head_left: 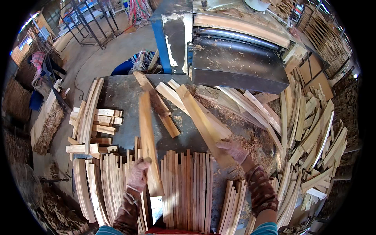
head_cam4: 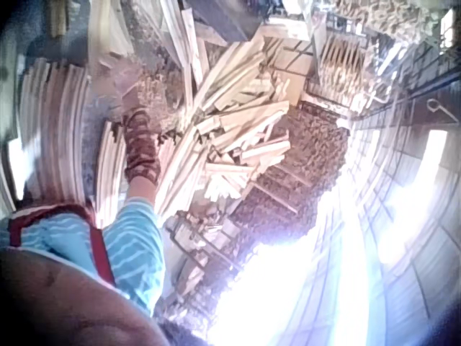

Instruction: The person repeatedly picks up thin wooden planks from a pile on a workbench, aligns them, and stacks them into a neat bundle. They then lift the bundle and carry it across the workshop to a storage rack, placing it on top of other stacked planks.

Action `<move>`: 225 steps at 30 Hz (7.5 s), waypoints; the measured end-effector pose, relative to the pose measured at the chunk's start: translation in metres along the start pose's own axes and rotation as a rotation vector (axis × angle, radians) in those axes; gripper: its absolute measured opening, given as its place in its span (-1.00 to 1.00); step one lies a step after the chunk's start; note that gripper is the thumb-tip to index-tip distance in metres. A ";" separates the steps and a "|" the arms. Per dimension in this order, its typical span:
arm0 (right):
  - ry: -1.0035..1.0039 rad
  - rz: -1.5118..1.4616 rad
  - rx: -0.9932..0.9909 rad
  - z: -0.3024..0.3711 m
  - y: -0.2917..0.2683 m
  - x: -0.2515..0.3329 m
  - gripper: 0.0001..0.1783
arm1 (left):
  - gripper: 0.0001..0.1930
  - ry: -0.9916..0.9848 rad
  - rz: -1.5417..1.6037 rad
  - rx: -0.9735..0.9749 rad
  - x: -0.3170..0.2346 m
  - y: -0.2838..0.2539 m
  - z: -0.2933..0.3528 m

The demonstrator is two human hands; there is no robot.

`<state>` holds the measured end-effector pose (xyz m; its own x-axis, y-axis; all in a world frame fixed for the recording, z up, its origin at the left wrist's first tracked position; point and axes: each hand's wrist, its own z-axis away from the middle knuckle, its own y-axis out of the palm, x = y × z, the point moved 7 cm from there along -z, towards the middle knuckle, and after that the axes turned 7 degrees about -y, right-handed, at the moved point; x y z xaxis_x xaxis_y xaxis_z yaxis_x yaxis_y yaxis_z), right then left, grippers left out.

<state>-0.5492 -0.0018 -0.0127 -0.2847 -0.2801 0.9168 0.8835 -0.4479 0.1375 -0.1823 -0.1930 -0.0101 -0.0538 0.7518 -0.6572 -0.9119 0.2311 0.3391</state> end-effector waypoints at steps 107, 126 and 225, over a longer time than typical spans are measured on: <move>-0.382 0.996 0.812 0.070 0.582 0.030 -0.29 | -0.30 -0.155 -0.559 -0.108 0.016 -0.547 0.244; 0.033 0.102 0.017 0.145 0.284 -0.091 -0.60 | 0.15 -0.075 -0.479 -0.381 -0.026 -0.499 0.218; 0.140 1.018 -1.267 0.242 -0.310 0.025 -0.32 | -0.46 -0.357 0.048 0.696 -0.005 0.273 0.139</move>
<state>-0.7402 0.3353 0.0581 0.0997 -0.9187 0.3820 -0.1164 -0.3921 -0.9125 -0.3749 -0.0477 0.1788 0.1554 0.8965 -0.4149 -0.4410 0.4388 0.7829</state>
